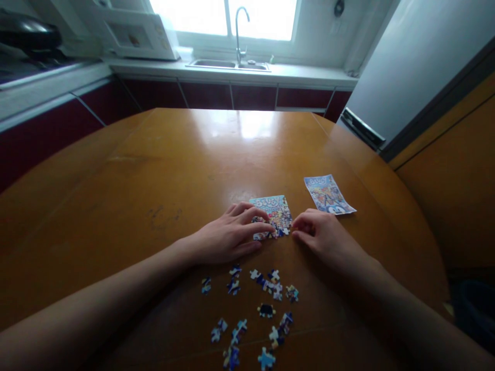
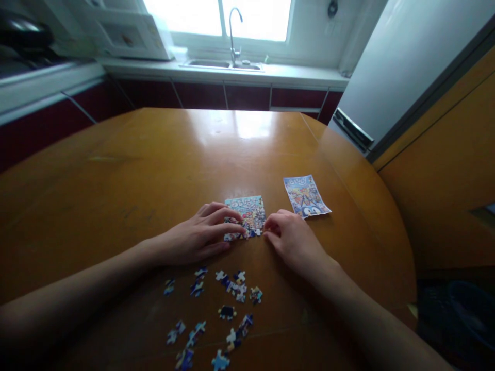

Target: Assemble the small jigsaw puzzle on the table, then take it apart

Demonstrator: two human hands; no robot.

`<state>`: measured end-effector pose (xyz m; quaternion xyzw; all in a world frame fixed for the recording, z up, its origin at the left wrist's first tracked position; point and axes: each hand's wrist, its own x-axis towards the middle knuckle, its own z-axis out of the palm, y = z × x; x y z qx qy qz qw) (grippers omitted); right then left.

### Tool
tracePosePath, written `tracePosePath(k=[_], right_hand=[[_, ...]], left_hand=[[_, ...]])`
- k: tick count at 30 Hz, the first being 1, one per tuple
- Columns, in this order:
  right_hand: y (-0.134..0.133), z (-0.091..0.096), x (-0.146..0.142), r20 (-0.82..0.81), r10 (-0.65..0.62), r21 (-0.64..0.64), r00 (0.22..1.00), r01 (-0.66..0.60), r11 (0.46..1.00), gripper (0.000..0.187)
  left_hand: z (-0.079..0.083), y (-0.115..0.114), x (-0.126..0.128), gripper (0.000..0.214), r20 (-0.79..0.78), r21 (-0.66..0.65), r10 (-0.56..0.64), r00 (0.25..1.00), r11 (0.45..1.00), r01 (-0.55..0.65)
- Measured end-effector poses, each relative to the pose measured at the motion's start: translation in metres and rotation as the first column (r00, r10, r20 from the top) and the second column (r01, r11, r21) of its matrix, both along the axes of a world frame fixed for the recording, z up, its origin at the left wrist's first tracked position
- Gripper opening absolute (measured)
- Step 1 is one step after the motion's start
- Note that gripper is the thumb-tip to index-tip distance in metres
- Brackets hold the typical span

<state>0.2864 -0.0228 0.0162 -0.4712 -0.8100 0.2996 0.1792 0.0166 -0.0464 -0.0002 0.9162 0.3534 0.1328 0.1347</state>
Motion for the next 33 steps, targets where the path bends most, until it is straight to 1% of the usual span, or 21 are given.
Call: tracePosePath(k=[8, 14, 19, 24, 27, 33], right_hand=[[-0.001, 0.000, -0.003, 0.049, 0.001, 0.001, 0.999, -0.001, 1.000, 0.010], [-0.004, -0.004, -0.006, 0.080, -0.020, 0.023, 0.997, 0.018, 1.000, 0.006], [-0.007, -0.006, -0.011, 0.083, -0.040, 0.041, 0.996, 0.036, 0.999, 0.009], [-0.010, -0.006, -0.014, 0.096, -0.058, 0.043, 0.994, 0.054, 0.998, 0.009], [-0.011, -0.006, -0.015, 0.111, -0.055, 0.035, 0.992, 0.051, 0.998, 0.010], [-0.011, -0.005, -0.016, 0.096, -0.047, 0.038, 0.994, 0.044, 0.998, 0.013]], left_hand=[[-0.001, 0.001, 0.000, 0.038, 0.002, 0.007, -0.011, 1.000, 1.000, 0.011], [0.000, 0.000, 0.000, 0.038, 0.007, 0.000, -0.008, 1.000, 1.000, 0.008], [0.000, 0.000, 0.000, 0.039, 0.032, 0.008, -0.008, 0.999, 1.000, 0.008], [-0.001, 0.001, 0.001, 0.038, 0.003, 0.025, -0.008, 1.000, 1.000, 0.008], [-0.001, 0.001, 0.001, 0.038, -0.005, 0.027, -0.007, 1.000, 1.000, 0.007], [-0.001, 0.001, 0.001, 0.036, 0.029, 0.013, -0.002, 1.000, 1.000, 0.002]])
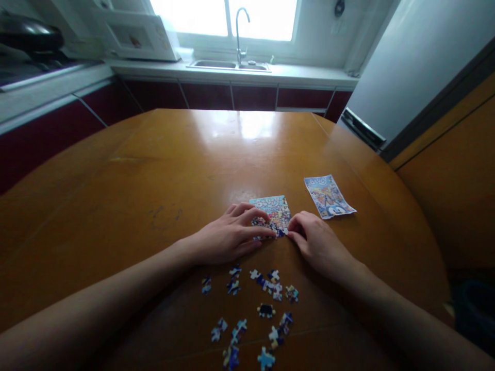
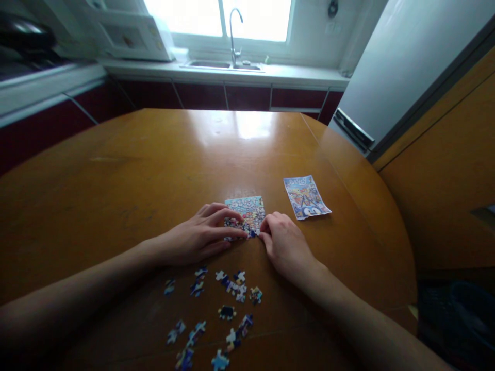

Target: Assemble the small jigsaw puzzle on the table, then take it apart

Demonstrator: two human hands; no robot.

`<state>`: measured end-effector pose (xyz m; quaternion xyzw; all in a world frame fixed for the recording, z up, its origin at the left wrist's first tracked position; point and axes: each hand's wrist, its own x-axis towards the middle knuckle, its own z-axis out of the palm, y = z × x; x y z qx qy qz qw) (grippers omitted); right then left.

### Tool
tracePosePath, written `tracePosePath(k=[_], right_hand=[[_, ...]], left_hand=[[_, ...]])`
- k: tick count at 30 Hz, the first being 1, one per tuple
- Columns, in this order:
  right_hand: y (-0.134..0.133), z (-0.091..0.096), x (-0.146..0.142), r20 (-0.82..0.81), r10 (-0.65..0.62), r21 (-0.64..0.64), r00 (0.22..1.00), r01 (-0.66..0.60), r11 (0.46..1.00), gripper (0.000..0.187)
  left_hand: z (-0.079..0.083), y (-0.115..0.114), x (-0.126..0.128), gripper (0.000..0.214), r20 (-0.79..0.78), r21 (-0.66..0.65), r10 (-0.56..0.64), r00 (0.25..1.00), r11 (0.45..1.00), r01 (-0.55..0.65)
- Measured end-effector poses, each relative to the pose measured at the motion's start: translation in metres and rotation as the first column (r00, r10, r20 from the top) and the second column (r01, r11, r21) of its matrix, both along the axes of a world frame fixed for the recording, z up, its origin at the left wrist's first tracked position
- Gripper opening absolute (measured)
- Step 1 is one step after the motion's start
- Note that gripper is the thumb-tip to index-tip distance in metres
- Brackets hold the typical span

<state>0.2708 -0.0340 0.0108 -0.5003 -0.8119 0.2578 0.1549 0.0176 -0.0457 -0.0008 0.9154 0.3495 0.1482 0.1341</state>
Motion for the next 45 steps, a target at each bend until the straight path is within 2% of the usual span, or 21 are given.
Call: tracePosePath(k=[7, 14, 20, 26, 31, 38, 45], right_hand=[[0.001, -0.003, 0.001, 0.007, 0.019, 0.004, 1.000, -0.019, 1.000, 0.011], [0.003, -0.004, 0.001, 0.024, 0.037, 0.014, 0.999, -0.037, 0.999, 0.013], [0.010, -0.002, 0.008, -0.002, 0.143, 0.030, 0.990, -0.143, 0.989, 0.012], [0.018, 0.002, 0.013, 0.005, 0.297, 0.115, 0.955, -0.295, 0.948, 0.010], [0.025, -0.002, 0.014, -0.003, 0.390, 0.168, 0.921, -0.385, 0.908, 0.012], [0.028, -0.003, 0.012, 0.087, 0.445, 0.252, 0.891, -0.452, 0.856, 0.017], [0.024, 0.003, 0.013, 0.187, 0.476, 0.277, 0.860, -0.511, 0.814, 0.023]], left_hand=[[0.000, 0.002, 0.000, 0.039, -0.005, -0.015, -0.075, 0.997, 0.997, 0.075], [0.000, 0.001, 0.000, 0.041, -0.065, -0.017, -0.083, 0.994, 0.996, 0.082], [0.005, 0.000, 0.004, 0.039, -0.087, 0.000, -0.092, 0.992, 0.996, 0.092], [0.004, 0.000, 0.005, 0.038, -0.054, 0.015, -0.082, 0.995, 0.996, 0.083], [0.003, 0.001, 0.005, 0.037, -0.070, 0.021, -0.084, 0.994, 0.996, 0.085], [0.001, 0.001, 0.005, 0.035, -0.050, 0.028, -0.081, 0.995, 0.996, 0.082], [0.003, 0.001, 0.005, 0.036, -0.052, 0.030, -0.087, 0.995, 0.996, 0.088]])
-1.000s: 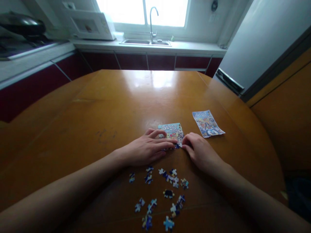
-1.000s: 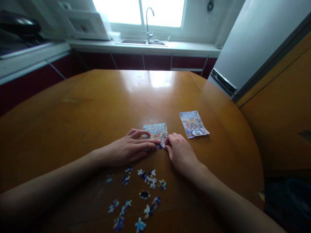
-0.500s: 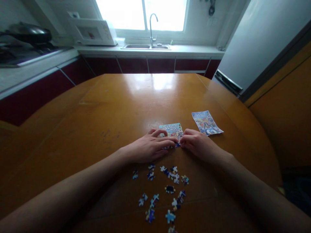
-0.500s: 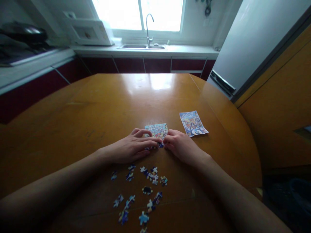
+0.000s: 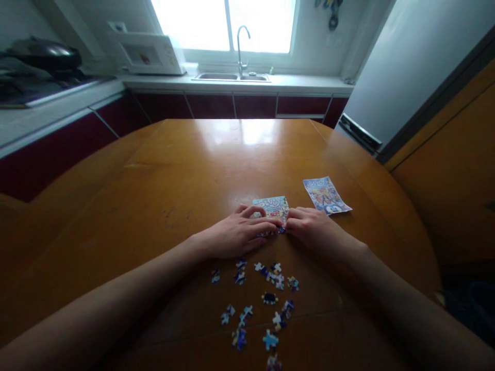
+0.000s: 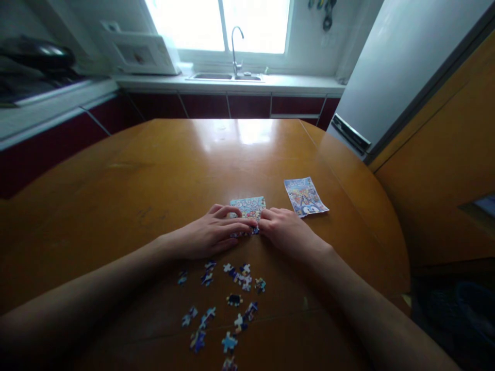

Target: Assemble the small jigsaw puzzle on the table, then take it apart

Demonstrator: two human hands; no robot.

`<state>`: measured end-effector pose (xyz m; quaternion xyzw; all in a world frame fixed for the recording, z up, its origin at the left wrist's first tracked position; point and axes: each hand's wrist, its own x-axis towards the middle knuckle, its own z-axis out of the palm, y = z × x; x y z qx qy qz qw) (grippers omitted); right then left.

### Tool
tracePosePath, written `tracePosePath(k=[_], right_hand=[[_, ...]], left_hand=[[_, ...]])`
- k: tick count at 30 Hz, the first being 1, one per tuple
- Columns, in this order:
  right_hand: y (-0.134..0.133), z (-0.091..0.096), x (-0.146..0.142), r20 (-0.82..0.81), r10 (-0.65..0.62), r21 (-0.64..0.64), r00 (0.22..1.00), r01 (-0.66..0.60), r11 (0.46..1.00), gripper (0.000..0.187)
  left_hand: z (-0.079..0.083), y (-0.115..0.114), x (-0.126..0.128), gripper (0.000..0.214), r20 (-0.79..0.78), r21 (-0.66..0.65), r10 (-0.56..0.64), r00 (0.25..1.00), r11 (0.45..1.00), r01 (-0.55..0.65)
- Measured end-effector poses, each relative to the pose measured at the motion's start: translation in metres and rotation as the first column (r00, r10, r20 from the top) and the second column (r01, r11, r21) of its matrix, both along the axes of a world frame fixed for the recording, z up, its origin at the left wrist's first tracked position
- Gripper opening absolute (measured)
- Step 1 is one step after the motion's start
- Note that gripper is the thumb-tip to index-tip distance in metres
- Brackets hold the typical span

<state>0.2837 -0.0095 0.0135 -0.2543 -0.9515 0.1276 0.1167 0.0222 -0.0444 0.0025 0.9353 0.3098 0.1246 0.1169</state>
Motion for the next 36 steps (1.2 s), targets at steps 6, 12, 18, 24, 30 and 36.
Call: tracePosePath(k=[6, 12, 18, 24, 30, 36], right_hand=[[0.001, -0.002, -0.001, 0.049, -0.015, 0.091, 0.999, 0.010, 0.996, 0.021], [-0.005, 0.010, 0.002, -0.005, -0.073, 0.146, 0.997, 0.072, 0.987, 0.024], [-0.025, 0.015, 0.000, 0.051, 0.023, 0.140, 0.998, -0.030, 0.990, 0.021], [-0.035, 0.008, -0.003, 0.073, 0.107, 0.054, 0.992, -0.111, 0.992, 0.011], [-0.037, 0.013, -0.001, 0.004, 0.094, -0.078, 0.996, -0.093, 0.993, 0.014], [-0.052, 0.004, -0.024, -0.106, 0.096, -0.056, 0.990, -0.102, 0.993, 0.015]], left_hand=[[0.000, 0.000, 0.000, 0.033, -0.019, -0.006, -0.003, 1.000, 1.000, 0.003], [-0.002, 0.000, -0.001, 0.035, -0.029, -0.007, -0.010, 1.000, 1.000, 0.010], [-0.002, 0.000, -0.001, 0.036, -0.027, -0.012, 0.001, 1.000, 1.000, -0.001], [-0.006, 0.000, -0.001, 0.043, -0.019, -0.007, 0.005, 1.000, 1.000, -0.005], [-0.007, 0.001, -0.002, 0.039, 0.000, 0.006, -0.015, 1.000, 1.000, 0.015], [-0.008, 0.001, -0.002, 0.042, 0.019, -0.003, -0.010, 1.000, 1.000, 0.010]])
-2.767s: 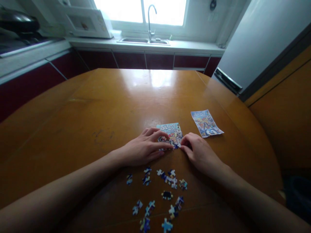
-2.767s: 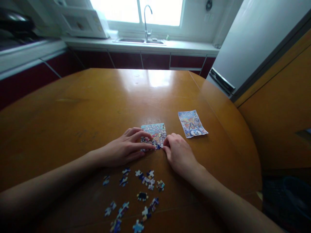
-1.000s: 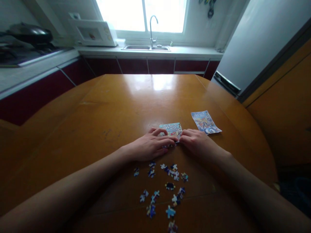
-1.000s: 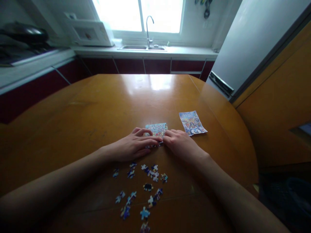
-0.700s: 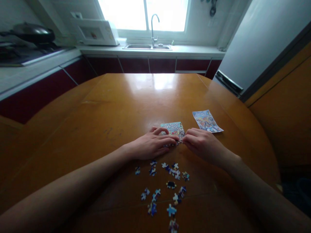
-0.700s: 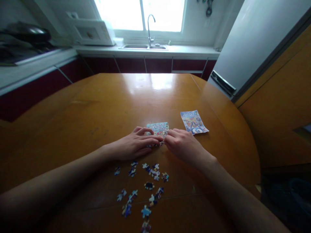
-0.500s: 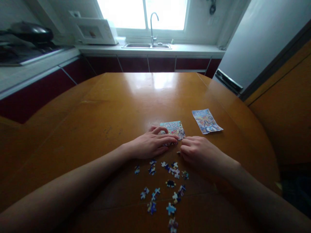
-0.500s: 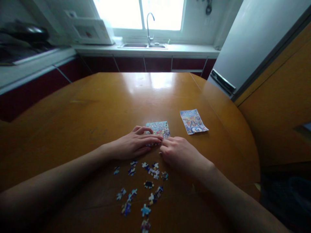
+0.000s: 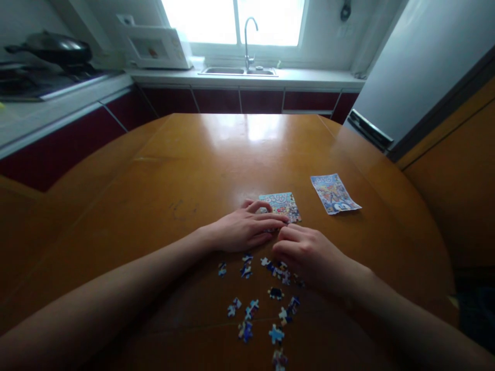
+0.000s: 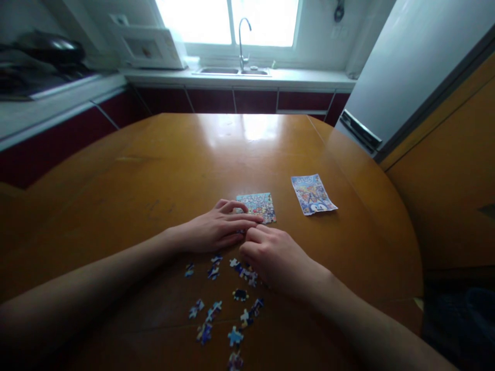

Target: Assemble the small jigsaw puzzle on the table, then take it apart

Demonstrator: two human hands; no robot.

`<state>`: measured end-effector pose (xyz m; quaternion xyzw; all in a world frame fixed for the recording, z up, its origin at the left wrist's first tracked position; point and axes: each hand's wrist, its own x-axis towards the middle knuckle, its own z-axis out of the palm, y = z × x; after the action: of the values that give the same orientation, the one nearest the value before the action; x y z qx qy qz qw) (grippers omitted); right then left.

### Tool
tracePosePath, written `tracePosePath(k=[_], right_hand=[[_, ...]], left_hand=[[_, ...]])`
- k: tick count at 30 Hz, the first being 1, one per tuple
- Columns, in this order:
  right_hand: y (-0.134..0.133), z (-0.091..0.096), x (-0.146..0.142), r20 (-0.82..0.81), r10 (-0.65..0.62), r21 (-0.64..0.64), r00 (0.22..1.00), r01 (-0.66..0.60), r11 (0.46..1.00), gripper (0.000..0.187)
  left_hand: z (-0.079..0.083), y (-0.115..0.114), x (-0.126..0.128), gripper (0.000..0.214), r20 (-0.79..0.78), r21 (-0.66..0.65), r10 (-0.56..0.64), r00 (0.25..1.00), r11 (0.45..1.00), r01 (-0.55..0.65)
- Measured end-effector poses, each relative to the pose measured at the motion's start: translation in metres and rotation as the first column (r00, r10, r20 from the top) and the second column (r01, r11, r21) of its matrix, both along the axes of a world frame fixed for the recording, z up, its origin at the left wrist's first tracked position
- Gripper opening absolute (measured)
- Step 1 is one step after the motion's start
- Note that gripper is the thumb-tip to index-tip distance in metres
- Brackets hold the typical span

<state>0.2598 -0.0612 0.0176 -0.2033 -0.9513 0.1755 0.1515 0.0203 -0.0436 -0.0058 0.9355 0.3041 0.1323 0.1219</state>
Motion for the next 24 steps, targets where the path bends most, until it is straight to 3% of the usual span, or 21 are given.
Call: tracePosePath(k=[10, 14, 16, 19, 22, 24], right_hand=[[-0.036, -0.007, -0.032, 0.073, -0.185, -0.080, 0.980, 0.191, 0.978, 0.008], [-0.032, -0.001, -0.030, -0.056, -0.173, -0.272, 0.983, 0.152, 0.950, 0.015], [-0.023, 0.005, -0.022, -0.191, -0.238, -0.405, 0.952, 0.144, 0.903, 0.019], [-0.003, 0.012, -0.005, -0.339, -0.412, -0.529, 0.846, 0.190, 0.827, 0.023], [0.018, 0.010, 0.010, -0.279, -0.653, -0.719, 0.704, 0.297, 0.628, 0.015], [0.027, 0.004, 0.015, -0.234, -0.707, -0.746, 0.667, 0.344, 0.571, 0.013]], left_hand=[[0.002, 0.001, 0.001, 0.039, 0.004, -0.030, 0.008, 1.000, 1.000, -0.008], [0.002, 0.001, 0.000, 0.039, 0.005, -0.040, 0.009, 1.000, 0.999, -0.008], [0.002, 0.000, 0.000, 0.039, -0.001, -0.035, 0.011, 1.000, 0.999, -0.011], [0.003, -0.001, 0.001, 0.039, -0.010, -0.028, 0.010, 1.000, 1.000, -0.011], [0.005, -0.001, 0.000, 0.038, -0.029, -0.041, 0.005, 1.000, 0.999, -0.006], [0.006, 0.000, -0.001, 0.036, -0.039, -0.052, 0.002, 0.999, 0.999, -0.004]])
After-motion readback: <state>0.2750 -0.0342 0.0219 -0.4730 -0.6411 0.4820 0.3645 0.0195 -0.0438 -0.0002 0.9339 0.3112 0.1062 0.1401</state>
